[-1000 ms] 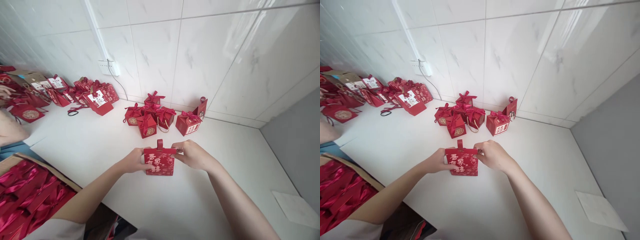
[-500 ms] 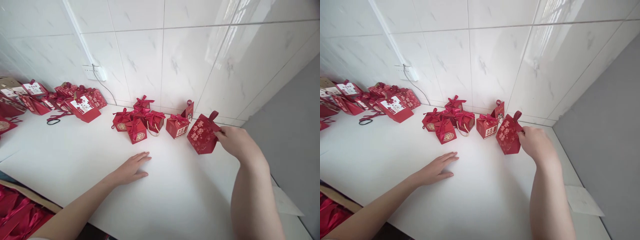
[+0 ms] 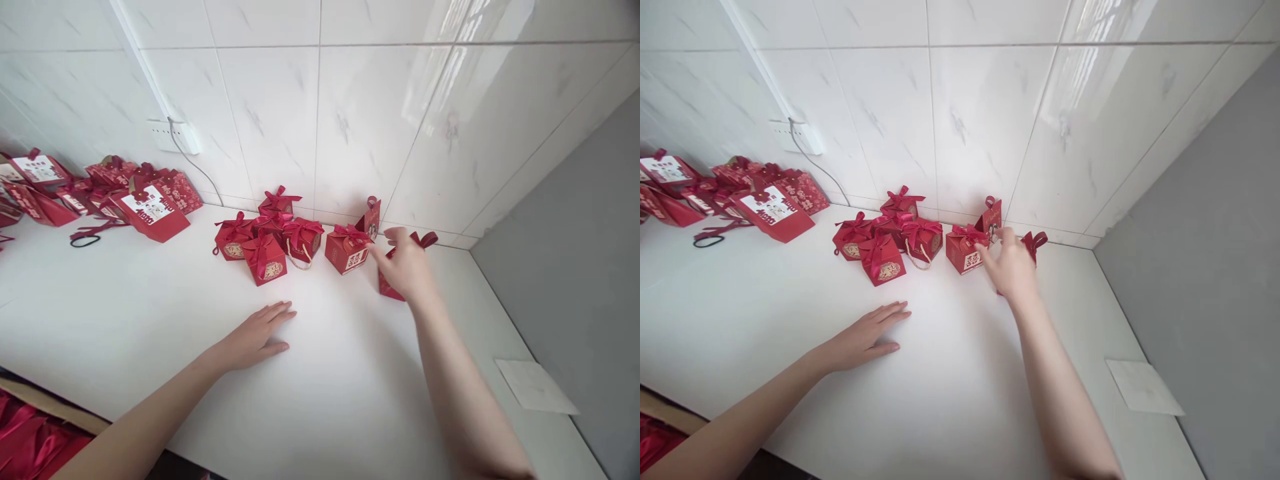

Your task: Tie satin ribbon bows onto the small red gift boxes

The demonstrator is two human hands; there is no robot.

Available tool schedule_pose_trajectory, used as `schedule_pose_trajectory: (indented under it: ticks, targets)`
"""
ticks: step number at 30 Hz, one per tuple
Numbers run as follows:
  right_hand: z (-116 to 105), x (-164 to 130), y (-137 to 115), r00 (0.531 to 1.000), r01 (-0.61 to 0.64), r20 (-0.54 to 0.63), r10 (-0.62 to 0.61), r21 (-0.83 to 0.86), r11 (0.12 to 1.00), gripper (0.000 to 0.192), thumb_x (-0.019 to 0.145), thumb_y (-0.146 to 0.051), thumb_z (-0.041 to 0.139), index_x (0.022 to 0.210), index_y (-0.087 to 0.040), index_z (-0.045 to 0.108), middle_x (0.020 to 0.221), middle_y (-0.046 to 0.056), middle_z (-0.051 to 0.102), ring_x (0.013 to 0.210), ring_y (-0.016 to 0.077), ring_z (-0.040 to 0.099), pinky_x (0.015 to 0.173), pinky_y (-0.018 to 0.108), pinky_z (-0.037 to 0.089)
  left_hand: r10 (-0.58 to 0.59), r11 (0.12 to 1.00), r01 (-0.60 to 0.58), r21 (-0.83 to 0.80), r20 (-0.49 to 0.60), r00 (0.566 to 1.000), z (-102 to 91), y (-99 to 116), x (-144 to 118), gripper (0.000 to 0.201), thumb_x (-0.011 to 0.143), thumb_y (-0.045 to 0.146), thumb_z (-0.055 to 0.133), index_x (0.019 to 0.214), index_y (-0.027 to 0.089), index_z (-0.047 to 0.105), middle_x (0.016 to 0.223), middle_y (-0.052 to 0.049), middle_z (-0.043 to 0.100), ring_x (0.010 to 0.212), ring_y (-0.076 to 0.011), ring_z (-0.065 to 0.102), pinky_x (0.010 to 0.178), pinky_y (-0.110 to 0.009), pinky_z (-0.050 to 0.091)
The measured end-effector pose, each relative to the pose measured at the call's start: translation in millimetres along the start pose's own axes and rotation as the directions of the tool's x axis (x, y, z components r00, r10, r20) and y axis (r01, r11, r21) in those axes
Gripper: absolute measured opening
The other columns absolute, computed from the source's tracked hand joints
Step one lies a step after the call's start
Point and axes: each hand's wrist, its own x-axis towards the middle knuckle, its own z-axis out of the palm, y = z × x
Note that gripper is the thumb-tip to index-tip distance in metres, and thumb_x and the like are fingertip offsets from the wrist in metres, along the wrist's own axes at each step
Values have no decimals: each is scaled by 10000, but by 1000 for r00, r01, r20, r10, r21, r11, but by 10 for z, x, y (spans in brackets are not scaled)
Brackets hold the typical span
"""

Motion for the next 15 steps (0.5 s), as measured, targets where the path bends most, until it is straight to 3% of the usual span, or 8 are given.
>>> schedule_pose_trajectory:
  ticks: [4, 8, 11, 13, 15]
  targets:
    - [540, 195, 79, 975, -77, 208, 77, -9, 997, 1047, 726, -634, 646, 1494, -101, 176, 1527, 237, 287, 1392, 381, 301, 1054, 477, 359, 2, 1000, -2, -7, 4, 1000, 11, -20, -5, 606, 930, 537, 434, 1485, 326, 314, 1593, -32, 221, 1462, -287, 218, 1174, -466, 266]
    - [715, 257, 67, 956, -147, 251, 155, -50, 988, 1086, 754, -639, 607, 1526, -115, 50, 1492, 253, 328, 1317, 386, 418, 969, 460, 430, 19, 1000, -19, -12, -1, 1000, 3, -20, -12, 608, 926, 534, 443, 1483, 325, 318, 1590, -37, 228, 1460, -293, 222, 1169, -467, 272]
    - [559, 155, 5, 917, -175, 336, 216, -148, 973, 1088, 766, -667, 574, 1537, -131, 26, 1377, 261, 477, 1169, 403, 558, 853, 479, 477, 11, 1000, -11, 4, 18, 1000, -14, -5, -4, 609, 931, 536, 430, 1488, 326, 304, 1595, -36, 214, 1463, -288, 213, 1174, -469, 259]
    - [318, 40, -48, 859, -129, 475, 192, -163, 978, 1078, 779, -693, 548, 1543, -140, 26, 1201, 226, 628, 1047, 379, 635, 794, 454, 494, 3, 1000, -4, 11, 25, 1000, -21, 1, 4, 607, 932, 534, 426, 1489, 326, 302, 1597, -33, 207, 1465, -284, 208, 1178, -468, 249]
    - [-10, -99, -135, 836, -90, 529, 145, -129, 988, 1013, 810, -707, 496, 1544, -142, 86, 1062, 183, 698, 959, 345, 670, 734, 415, 512, -2, 1000, 2, 5, 32, 999, -21, -5, 9, 609, 931, 531, 431, 1489, 328, 300, 1600, -29, 197, 1466, -282, 204, 1179, -467, 248]
